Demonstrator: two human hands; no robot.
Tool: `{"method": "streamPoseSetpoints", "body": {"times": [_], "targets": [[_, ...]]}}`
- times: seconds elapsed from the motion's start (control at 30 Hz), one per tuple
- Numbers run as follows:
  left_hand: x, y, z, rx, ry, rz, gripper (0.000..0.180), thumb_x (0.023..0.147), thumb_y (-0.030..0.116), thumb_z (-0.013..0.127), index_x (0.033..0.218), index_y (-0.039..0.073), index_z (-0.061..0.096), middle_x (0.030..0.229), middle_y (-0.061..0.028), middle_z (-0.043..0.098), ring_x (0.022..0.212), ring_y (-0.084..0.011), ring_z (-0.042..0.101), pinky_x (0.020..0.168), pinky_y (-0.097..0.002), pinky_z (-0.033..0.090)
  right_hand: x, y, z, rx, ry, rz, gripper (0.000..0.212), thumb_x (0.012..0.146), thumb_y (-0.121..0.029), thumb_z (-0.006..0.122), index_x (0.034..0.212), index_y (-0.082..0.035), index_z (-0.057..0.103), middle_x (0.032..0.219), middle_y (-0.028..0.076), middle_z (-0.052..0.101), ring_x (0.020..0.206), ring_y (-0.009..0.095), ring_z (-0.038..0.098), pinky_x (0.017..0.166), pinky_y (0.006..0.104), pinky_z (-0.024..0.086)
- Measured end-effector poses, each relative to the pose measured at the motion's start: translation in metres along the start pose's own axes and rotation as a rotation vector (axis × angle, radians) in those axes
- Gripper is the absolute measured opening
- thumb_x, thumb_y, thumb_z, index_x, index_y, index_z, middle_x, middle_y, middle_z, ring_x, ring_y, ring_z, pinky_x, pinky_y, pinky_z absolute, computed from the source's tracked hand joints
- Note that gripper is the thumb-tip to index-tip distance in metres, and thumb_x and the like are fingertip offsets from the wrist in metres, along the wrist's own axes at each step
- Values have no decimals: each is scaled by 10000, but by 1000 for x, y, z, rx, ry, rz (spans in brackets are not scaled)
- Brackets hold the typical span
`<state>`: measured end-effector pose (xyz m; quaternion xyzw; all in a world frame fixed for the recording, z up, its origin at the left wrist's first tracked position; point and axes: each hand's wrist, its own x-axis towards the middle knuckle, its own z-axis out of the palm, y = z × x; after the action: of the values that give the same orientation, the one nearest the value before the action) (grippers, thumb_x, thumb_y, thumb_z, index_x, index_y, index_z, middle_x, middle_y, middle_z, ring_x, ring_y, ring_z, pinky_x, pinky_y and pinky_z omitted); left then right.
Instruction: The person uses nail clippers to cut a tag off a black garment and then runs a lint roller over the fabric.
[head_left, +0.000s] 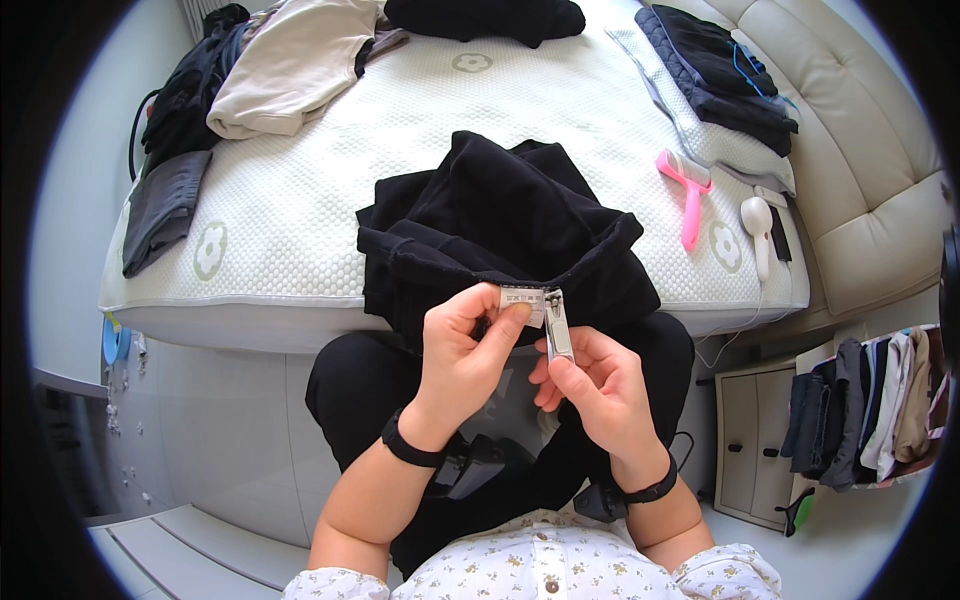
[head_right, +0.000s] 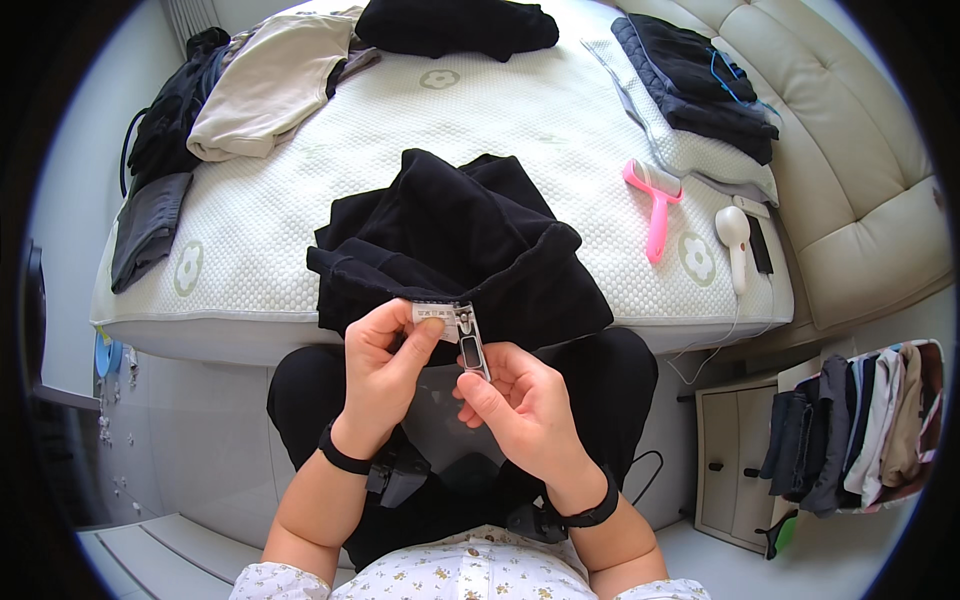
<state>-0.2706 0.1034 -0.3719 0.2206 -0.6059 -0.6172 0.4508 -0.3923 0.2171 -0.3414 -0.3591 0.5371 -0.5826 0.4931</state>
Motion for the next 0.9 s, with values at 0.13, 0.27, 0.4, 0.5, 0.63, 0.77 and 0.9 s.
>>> {"method": "streamPoseSetpoints", "body": {"times": [0.13, 0.27, 0.4, 0.5, 0.63, 0.77, 0.9], "targets": [[0, 1, 2, -28, 2, 7, 76, 899, 27, 618, 857, -24, 656, 686, 26, 583, 613, -15, 443, 540, -183, 352, 0, 1, 1, -23, 7, -11, 243, 933, -162, 615, 1057, 44, 580, 819, 62, 640, 659, 89, 611, 611, 201, 493], [0, 1, 1, -12, -7, 10, 75, 900, 26, 616, 858, -24, 654, 691, 24, 586, 614, -15, 445, 544, -183, 360, -1, 2, 1, -35, 11, -19, 233, 941, -158, 605, 1052, 46, 579, 800, 60, 641, 640, 83, 604, 595, 197, 484], [-3, 2, 0, -29, -21, 5, 77, 906, 41, 623, 866, -19, 649, 736, 12, 618, 652, -16, 485, 587, -177, 388, -2, 4, 2, -18, 9, -24, 218, 943, -148, 600, 1047, 43, 579, 795, 61, 643, 634, 79, 601, 584, 195, 480], [-2, 0, -1, -33, -49, -13, 82, 912, 58, 633, 876, -14, 649, 781, -2, 653, 689, -18, 522, 627, -170, 409, -1, 6, 2, -19, 35, -27, 196, 940, -132, 603, 1028, 43, 584, 784, 60, 644, 613, 79, 598, 562, 194, 477], [-2, 2, 1, -23, -26, 17, 76, 900, 22, 611, 848, -23, 644, 689, 27, 579, 620, -13, 451, 551, -184, 370, -1, 8, 1, -29, 58, -51, 176, 932, -112, 612, 1004, 47, 593, 775, 64, 648, 590, 83, 597, 541, 196, 479], [-2, 5, 2, -35, -26, 6, 74, 899, 19, 607, 851, -23, 645, 694, 25, 587, 621, -14, 452, 549, -186, 370, 0, 9, 2, -11, 60, -50, 194, 922, -115, 626, 1018, 50, 588, 797, 75, 656, 619, 94, 617, 572, 201, 501], [-1, 6, 2, -45, -18, 12, 70, 896, 11, 601, 854, -23, 647, 695, 22, 591, 620, -14, 453, 545, -189, 370, -1, 7, 3, 43, 28, -20, 220, 916, -122, 635, 1038, 52, 578, 818, 75, 656, 653, 100, 630, 610, 209, 519]]}}
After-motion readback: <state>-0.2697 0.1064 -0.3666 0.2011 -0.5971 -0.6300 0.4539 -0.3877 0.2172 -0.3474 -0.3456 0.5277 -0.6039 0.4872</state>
